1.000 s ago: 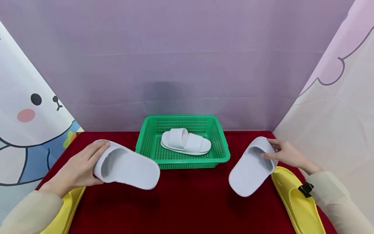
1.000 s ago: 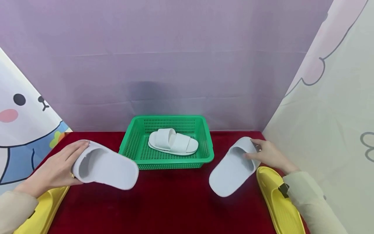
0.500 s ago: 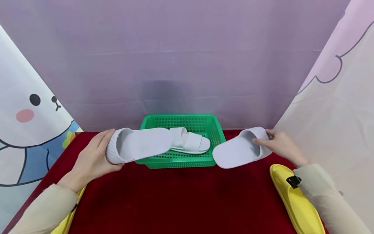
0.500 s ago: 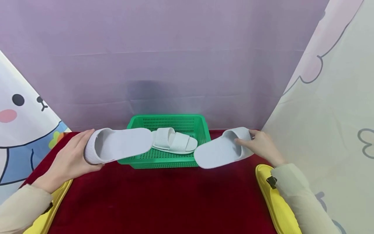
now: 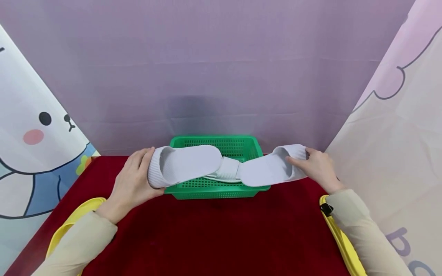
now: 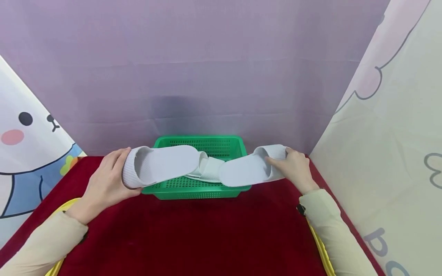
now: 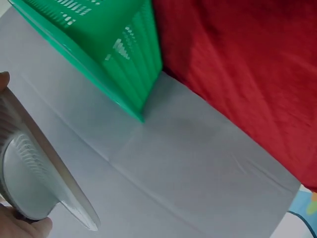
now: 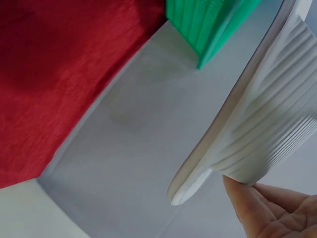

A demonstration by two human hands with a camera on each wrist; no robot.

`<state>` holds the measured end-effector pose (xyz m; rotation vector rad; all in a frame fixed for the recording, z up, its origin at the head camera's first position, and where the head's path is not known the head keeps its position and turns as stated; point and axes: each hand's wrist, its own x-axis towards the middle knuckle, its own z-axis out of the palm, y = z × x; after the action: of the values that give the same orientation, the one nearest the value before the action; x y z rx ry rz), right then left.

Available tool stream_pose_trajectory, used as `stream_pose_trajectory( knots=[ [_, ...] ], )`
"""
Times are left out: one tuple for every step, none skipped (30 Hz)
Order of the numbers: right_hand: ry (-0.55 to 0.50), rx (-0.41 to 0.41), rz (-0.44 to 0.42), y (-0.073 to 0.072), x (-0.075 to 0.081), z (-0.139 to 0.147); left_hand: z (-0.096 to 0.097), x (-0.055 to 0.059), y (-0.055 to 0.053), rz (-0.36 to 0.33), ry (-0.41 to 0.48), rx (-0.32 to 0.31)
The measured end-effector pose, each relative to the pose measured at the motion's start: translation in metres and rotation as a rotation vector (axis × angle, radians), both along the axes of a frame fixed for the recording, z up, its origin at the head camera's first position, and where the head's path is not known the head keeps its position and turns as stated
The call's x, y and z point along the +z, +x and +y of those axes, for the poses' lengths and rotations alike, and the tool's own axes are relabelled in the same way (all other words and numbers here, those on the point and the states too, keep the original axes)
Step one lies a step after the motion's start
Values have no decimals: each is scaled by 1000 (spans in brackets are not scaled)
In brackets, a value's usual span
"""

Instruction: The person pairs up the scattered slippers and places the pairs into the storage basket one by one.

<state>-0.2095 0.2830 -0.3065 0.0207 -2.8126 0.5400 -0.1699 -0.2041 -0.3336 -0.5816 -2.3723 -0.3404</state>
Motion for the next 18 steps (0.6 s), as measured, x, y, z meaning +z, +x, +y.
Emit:
stream_pose_trajectory(
  knots=[
    [-7,-1,12,-1,0,-3,2,1,0,4,0,-4],
    [-16,-2,19,-1,0,-7,4,1,-1,8,-1,-6],
    [-30,-5,22,-2,-1,-10,6,2,-2,12,-3,-9],
    [-42,-5,23,-2,-1,-13,8,2,-2,16,-1,-10],
    [-58,-5,20,-2,-1,-15,10,2,-3,20,2,-14],
    [-73,-3,17,-3,-2,-18,13,2,-3,26,3,-17],
    [-87,0,13,-3,-2,-21,15,3,-4,30,6,-20],
    [-101,1,8,-3,-2,-24,18,3,-4,35,5,-23],
    [-111,5,6,-3,-2,-27,21,4,-5,40,5,-29],
    [-118,8,4,-4,-2,-30,25,5,-6,45,3,-35],
    [-123,9,6,-5,-3,-34,29,5,-7,51,-1,-40],
    [-126,9,11,-5,-3,-37,32,6,-8,58,-7,-43],
    [-127,8,17,-6,-3,-40,36,7,-9,64,-13,-47],
    [-130,6,26,-7,-3,-44,40,7,-10,71,-18,-50],
    [-130,4,34,-8,-3,-47,44,7,-11,80,-25,-50],
    [-132,0,46,-9,-4,-50,47,7,-12,89,-32,-49],
    [-131,-3,61,-9,-4,-53,51,7,-13,96,-37,-47],
    [-132,-4,75,-10,-4,-56,54,7,-14,100,-42,-44]
  ],
)
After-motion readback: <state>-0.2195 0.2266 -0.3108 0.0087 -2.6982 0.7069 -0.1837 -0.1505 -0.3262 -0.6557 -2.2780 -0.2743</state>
